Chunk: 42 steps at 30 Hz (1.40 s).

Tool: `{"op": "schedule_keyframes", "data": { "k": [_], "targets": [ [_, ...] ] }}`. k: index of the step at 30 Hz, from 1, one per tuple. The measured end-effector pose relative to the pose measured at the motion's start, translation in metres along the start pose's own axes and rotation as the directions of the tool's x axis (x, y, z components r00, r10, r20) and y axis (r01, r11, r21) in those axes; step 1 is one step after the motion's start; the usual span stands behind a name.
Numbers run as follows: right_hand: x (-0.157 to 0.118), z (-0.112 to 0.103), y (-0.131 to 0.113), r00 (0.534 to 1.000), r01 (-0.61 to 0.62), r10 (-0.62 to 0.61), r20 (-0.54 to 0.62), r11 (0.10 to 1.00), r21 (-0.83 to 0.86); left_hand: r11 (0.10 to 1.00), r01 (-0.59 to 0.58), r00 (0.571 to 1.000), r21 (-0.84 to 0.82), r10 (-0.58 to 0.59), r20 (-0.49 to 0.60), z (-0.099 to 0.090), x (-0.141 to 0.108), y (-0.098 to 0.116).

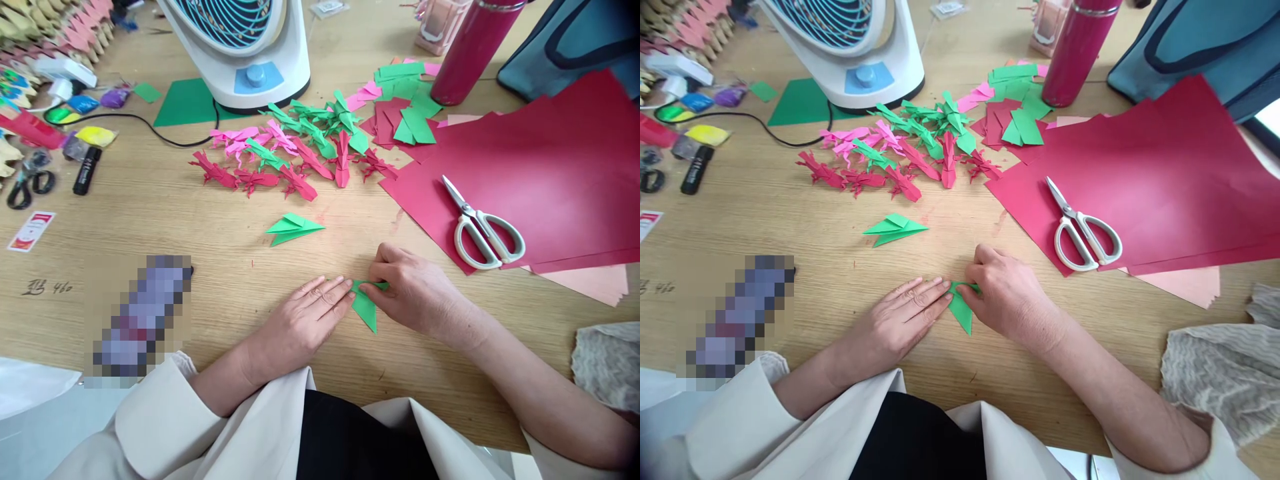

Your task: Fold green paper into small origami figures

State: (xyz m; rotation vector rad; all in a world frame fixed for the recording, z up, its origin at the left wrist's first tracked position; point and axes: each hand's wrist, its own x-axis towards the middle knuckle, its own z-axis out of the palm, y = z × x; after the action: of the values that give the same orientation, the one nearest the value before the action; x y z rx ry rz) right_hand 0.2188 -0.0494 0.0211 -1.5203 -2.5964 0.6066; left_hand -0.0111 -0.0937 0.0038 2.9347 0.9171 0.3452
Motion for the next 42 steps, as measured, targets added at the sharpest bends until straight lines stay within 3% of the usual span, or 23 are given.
{"op": "schedule_keyframes", "data": {
  "k": [25,42],
  "targets": [
    [-0.001,-0.001,0.01,0.998,0.043,-0.042,-0.041,0.998,0.036,1.0,-0.003,0.998,0.001,0.003,0.057,-0.001,-0.002,0.002],
    [-0.002,0.001,0.01,0.997,0.058,-0.059,-0.058,0.998,-0.016,0.992,0.126,0.983,-0.004,-0.125,0.135,0.0,0.0,0.015]
  ]
}}
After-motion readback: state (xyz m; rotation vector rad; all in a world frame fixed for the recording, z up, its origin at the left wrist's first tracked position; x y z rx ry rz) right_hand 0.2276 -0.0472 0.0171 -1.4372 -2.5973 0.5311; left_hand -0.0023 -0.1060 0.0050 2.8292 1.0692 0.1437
